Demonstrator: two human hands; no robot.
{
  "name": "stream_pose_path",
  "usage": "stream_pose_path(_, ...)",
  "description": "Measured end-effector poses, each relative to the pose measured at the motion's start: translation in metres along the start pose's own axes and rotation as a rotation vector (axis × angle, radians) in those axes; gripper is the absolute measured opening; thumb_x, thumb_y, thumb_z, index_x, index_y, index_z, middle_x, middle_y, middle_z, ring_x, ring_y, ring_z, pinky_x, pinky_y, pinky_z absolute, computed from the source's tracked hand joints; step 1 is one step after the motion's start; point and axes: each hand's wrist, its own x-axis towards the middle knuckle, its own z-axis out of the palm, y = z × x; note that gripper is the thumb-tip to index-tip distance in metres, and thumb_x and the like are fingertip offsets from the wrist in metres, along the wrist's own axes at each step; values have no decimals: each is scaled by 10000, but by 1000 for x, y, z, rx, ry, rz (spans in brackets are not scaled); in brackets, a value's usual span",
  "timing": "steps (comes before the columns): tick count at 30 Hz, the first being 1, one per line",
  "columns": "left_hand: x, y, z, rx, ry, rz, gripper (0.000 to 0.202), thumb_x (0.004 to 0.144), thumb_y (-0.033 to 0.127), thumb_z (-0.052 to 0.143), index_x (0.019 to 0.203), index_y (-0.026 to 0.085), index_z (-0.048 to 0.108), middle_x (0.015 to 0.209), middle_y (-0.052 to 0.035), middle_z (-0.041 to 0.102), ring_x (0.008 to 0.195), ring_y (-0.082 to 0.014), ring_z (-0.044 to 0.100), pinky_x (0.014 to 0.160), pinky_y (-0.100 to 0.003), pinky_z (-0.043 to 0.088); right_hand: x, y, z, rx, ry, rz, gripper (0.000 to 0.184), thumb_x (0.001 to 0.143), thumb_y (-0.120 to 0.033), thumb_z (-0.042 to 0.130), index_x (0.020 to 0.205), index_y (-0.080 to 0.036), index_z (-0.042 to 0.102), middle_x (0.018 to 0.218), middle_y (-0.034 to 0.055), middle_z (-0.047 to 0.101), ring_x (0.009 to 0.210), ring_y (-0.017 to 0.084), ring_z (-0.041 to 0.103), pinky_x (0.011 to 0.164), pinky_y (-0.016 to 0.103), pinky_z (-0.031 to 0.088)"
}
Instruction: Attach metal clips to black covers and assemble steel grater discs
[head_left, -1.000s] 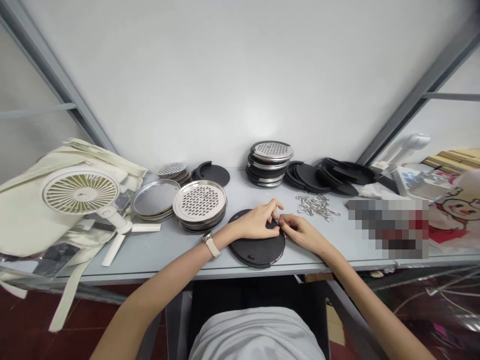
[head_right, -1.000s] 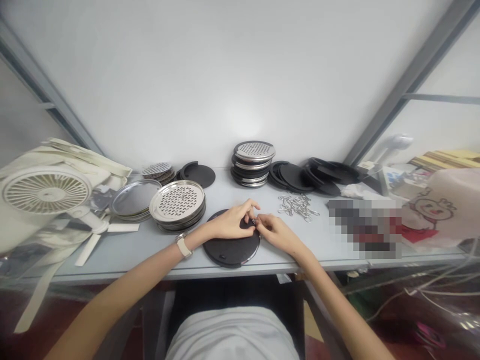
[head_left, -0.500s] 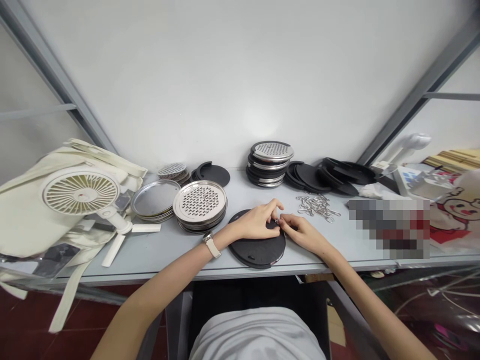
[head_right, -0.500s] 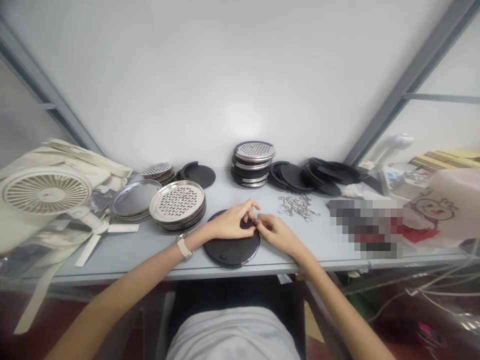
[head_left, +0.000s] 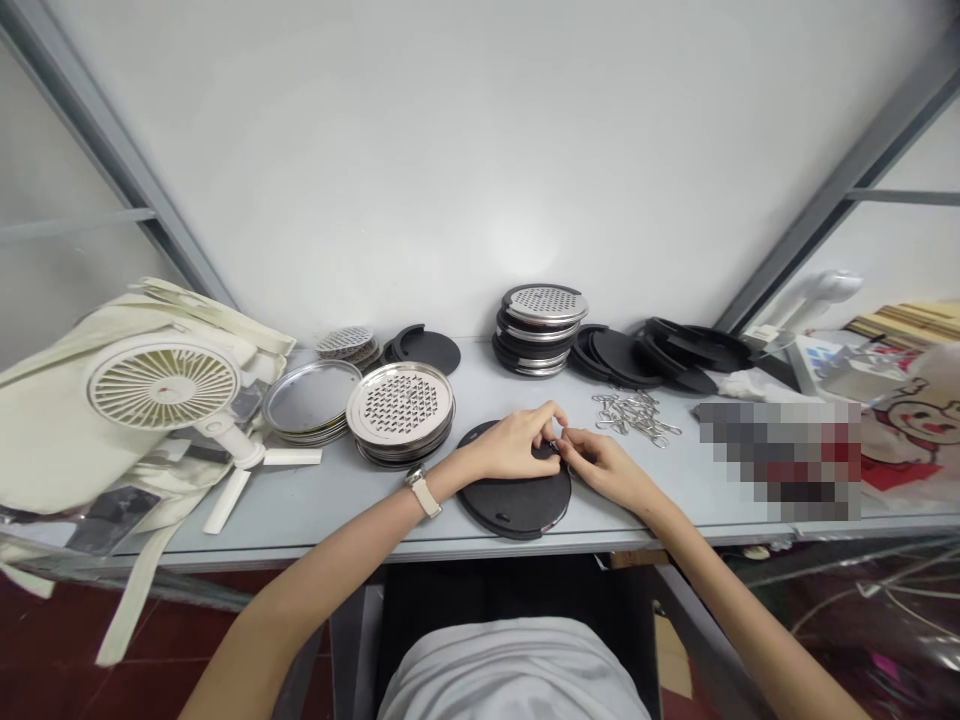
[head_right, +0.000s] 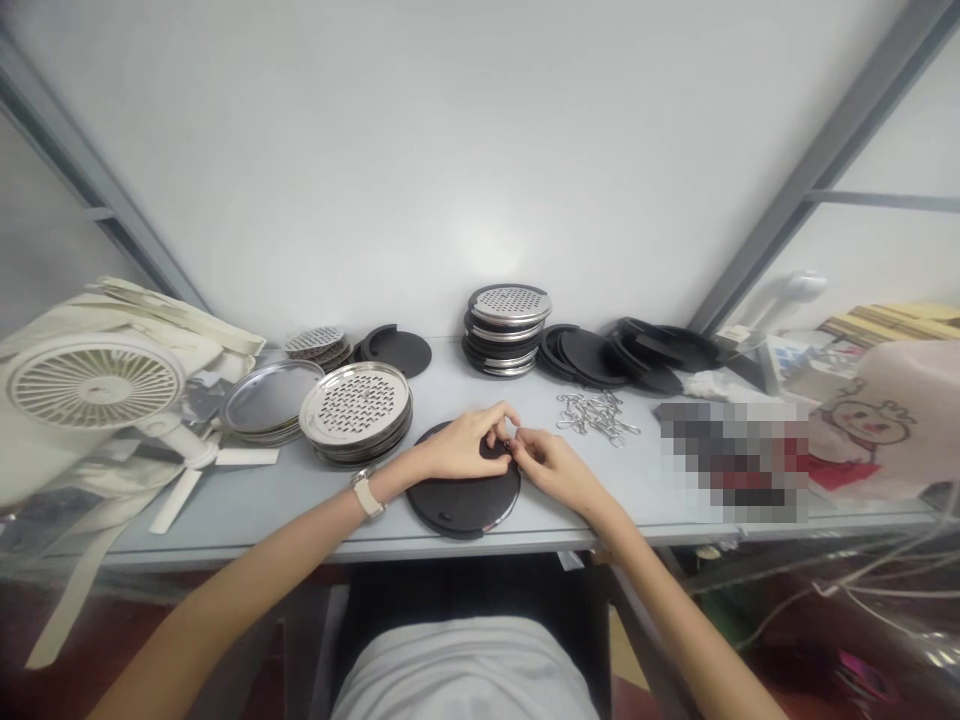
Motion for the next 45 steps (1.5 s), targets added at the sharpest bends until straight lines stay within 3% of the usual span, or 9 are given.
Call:
stream_pose_path(28, 1, -4, 1, -32, -11, 0, 427, 696, 158, 624, 1078, 212, 440, 820, 32, 581, 734, -125, 554, 683, -239, 440, -1, 2, 0, -25, -18, -10, 359, 961, -421, 378, 759, -173, 541, 645, -18, 479, 594, 137, 423, 554, 253, 334)
stream_pose_path(40, 1, -6, 2, -28, -1, 14, 406, 694, 169, 630, 1055, 213, 449, 810, 36, 554, 720, -116, 538, 671, -229, 429, -1, -1, -1, -108, -9, -70, 254, 915, -272, 385, 689, -186, 466, 646, -18, 489, 621, 142, 466, 589, 250, 365)
stream_pose_path(45, 1, -6, 2, -28, -1, 6, 418, 693, 172, 629, 1066, 215, 447, 810, 36, 550, 722, -119, 537, 672, -231, 432, -1, -1, -1, -113, -11, -54, 247, 913, -282, 386, 716, -182, 496, 658, -12, 503, 631, 147, 475, 591, 254, 373)
